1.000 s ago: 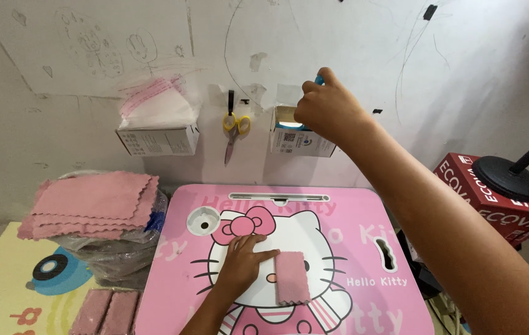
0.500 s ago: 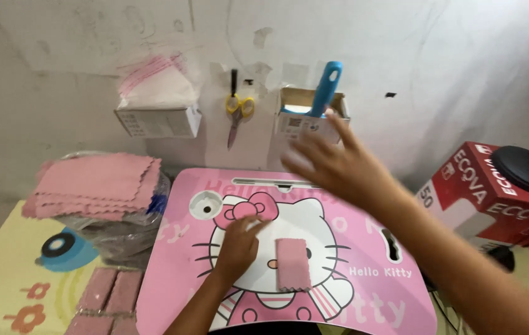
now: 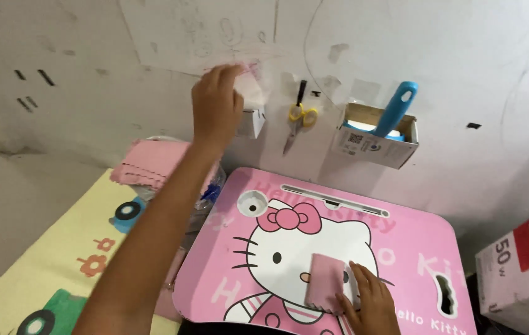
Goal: Cleaning small fabric squares with a lint roller and folding them for packing.
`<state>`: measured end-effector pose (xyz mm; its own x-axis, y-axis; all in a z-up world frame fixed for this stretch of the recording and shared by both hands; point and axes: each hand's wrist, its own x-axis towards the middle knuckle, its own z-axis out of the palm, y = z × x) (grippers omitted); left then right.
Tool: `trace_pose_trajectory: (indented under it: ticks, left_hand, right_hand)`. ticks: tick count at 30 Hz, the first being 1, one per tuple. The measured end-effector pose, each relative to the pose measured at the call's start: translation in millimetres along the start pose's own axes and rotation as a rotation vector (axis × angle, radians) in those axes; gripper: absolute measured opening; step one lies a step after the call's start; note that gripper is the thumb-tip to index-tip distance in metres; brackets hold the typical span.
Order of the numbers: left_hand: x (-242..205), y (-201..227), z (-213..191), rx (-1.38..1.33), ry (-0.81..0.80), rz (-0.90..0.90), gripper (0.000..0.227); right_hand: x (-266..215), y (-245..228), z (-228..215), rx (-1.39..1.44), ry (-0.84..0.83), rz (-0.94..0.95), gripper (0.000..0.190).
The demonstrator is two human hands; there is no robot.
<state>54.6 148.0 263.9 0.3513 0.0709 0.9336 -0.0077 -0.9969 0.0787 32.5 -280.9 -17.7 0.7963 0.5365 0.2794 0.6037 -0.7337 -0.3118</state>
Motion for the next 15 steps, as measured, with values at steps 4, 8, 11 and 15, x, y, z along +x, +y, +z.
trace_pose_trajectory:
  ticks: [4,8,11,15]
  left_hand:
    - [14,-51,29,0.122,-0.257,0.108,0.034]
    - [28,-56,25,0.088,-0.724,-0.193,0.035]
    - [38,-55,18,0.055,-0.775,-0.254,0.029]
    - [48,-51,7,0.042,-0.738,-0.24,0.02]
  right_hand:
    - [-4,20,30,0.09,0.109,-0.1,0.075]
    - [-6,35,47,0.144,0.163,-0.099,0.075]
    - [-5,35,50,0.159,0.167,-0.04,0.073]
    - [-4,54,77,0.119,0.175,0.016,0.076]
